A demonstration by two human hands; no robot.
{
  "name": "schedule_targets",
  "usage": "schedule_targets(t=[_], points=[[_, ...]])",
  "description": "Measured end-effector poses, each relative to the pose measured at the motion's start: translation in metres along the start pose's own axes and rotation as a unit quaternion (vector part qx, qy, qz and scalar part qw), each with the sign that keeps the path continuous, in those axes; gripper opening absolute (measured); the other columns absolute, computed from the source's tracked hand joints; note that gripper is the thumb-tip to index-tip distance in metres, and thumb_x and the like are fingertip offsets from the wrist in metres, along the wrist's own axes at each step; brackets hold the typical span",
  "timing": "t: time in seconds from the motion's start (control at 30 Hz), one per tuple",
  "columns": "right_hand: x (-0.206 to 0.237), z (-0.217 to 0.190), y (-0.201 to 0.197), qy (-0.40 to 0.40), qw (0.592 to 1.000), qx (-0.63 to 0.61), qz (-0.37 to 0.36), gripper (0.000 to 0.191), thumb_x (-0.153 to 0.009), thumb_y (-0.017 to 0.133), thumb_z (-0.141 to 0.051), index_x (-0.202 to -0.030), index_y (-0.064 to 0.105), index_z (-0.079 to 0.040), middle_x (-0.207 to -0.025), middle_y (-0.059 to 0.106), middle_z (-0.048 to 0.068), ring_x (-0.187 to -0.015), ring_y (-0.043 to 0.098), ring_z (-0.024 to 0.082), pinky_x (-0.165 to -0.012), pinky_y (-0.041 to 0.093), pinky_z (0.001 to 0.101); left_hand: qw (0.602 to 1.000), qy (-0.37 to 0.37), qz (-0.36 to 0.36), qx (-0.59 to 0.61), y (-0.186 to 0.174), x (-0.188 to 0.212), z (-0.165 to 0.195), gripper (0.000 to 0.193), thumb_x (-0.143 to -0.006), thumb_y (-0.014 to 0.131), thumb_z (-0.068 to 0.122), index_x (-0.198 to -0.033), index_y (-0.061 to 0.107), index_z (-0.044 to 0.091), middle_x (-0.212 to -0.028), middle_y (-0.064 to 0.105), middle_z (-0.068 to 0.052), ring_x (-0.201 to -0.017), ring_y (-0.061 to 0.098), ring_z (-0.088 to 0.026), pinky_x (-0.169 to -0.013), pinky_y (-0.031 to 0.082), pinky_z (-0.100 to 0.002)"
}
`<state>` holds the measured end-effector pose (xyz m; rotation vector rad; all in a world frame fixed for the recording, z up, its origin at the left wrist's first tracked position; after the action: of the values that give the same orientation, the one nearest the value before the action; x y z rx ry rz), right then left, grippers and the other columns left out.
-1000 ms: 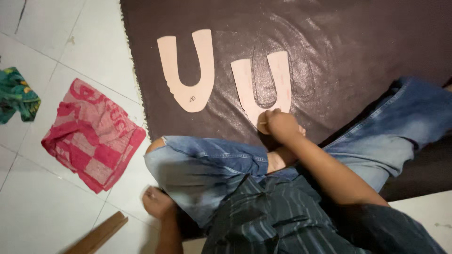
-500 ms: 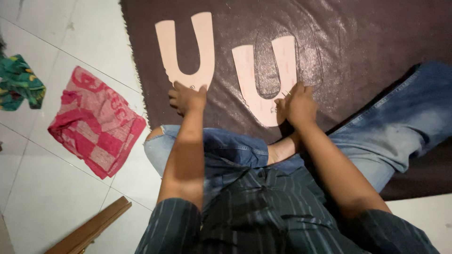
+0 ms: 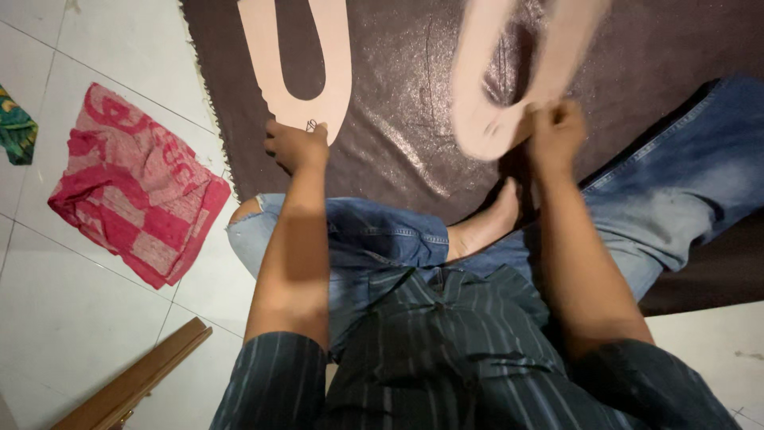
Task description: The person sits on the floor and uses a small marking tool to trace the outlines of two U-shaped paper patterns onto a large piece of dark fabric. They reposition the patterns and continue tracing along the edges to mark the fabric for cutting.
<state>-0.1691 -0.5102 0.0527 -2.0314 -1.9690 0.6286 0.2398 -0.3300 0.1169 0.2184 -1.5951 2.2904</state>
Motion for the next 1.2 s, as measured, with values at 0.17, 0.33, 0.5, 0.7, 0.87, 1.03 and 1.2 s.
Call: schedule_targets(t=[0.17, 0.33, 0.5, 0.7, 0.87, 1.03, 1.2], points=[[-0.016, 0.001, -0.023, 0.100, 0.970, -0.222, -0.017, 0.015, -0.104, 0.074, -0.011, -0.101, 0.061, -0.003, -0.091, 0.070, 0.007, -0.072, 0.060, 0.012, -0.065, 0.050, 0.0269, 0.991, 0.007, 0.038, 0.131, 0.027, -0.025, -0.024, 0.067, -0.068, 0.093, 0.030, -0.116, 0.056, 0.000, -0.112, 0.069, -0.018, -0.100, 0.069, -0.032, -0.089, 0.055, -0.043], [0.004, -0.038, 0.000, 0.134, 0.961, -0.227, -0.082, 0.013, -0.100, 0.071, -0.007, -0.107, 0.062, -0.001, -0.089, 0.072, 0.007, -0.067, 0.064, 0.011, -0.060, 0.052, 0.0252, 0.948, -0.020, -0.005, 0.317, 0.033, -0.069, -0.049, 0.009, -0.081, 0.070, 0.011, -0.082, 0.073, 0.002, -0.077, 0.073, -0.008, -0.067, 0.069, -0.020, -0.059, 0.051, -0.038], [0.032, -0.064, 0.034, 0.166, 0.956, -0.051, -0.237, 0.027, -0.091, 0.074, -0.008, -0.116, 0.065, -0.002, -0.091, 0.074, 0.004, -0.073, 0.069, 0.009, -0.065, 0.057, 0.0243, 0.896, -0.083, -0.061, 0.432, -0.004, -0.095, -0.079, 0.010, -0.086, 0.060, -0.001, -0.092, 0.068, -0.006, -0.073, 0.065, -0.012, -0.049, 0.049, -0.019, -0.043, 0.028, -0.040], [0.047, -0.073, 0.091, 0.025, 0.955, -0.038, -0.294, 0.028, -0.093, 0.076, -0.006, -0.116, 0.064, 0.004, -0.094, 0.073, 0.008, -0.079, 0.068, 0.012, -0.070, 0.056, 0.0272, 0.946, 0.143, 0.035, 0.288, -0.021, -0.043, -0.055, 0.043, -0.085, 0.073, 0.009, -0.123, 0.060, -0.006, -0.109, 0.074, -0.016, -0.098, 0.075, -0.027, -0.085, 0.058, -0.036], [0.029, -0.073, 0.124, 0.100, 0.965, -0.105, -0.219, 0.016, -0.098, 0.072, -0.009, -0.109, 0.064, 0.000, -0.091, 0.074, 0.007, -0.073, 0.068, 0.011, -0.065, 0.057, 0.0266, 0.939, 0.265, -0.168, -0.138, -0.015, 0.039, -0.011, 0.078, -0.085, 0.084, 0.038, -0.146, 0.047, 0.006, -0.157, 0.040, -0.020, -0.150, 0.032, -0.040, -0.121, 0.033, -0.059], [0.010, -0.082, 0.110, 0.186, 0.921, -0.275, -0.203, 0.011, -0.098, 0.067, -0.004, -0.107, 0.060, -0.002, -0.088, 0.073, 0.007, -0.066, 0.065, 0.012, -0.057, 0.052, 0.0262, 0.869, 0.314, -0.317, -0.215, -0.024, 0.059, 0.013, 0.109, -0.071, 0.089, 0.035, -0.160, 0.026, 0.027, -0.168, -0.003, -0.007, -0.155, -0.006, -0.038, -0.113, 0.011, -0.081], [0.040, -0.078, 0.081, 0.181, 0.887, -0.202, -0.373, 0.014, -0.101, 0.070, -0.003, -0.110, 0.062, 0.002, -0.091, 0.073, 0.005, -0.070, 0.065, 0.011, -0.065, 0.053, 0.0232, 0.880, 0.366, -0.232, -0.192, 0.008, 0.025, 0.000, 0.085, -0.081, 0.076, 0.006, -0.155, 0.042, 0.026, -0.166, 0.025, -0.006, -0.147, 0.028, -0.034, -0.110, 0.031, -0.067]])
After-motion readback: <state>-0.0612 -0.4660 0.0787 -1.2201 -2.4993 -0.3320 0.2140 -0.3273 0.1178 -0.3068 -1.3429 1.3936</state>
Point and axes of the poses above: each hand's wrist, its own x-axis away from the middle knuckle, its own y-axis out of the palm, z = x × y, the point moved 2 cm from there along -x, towards the middle knuckle
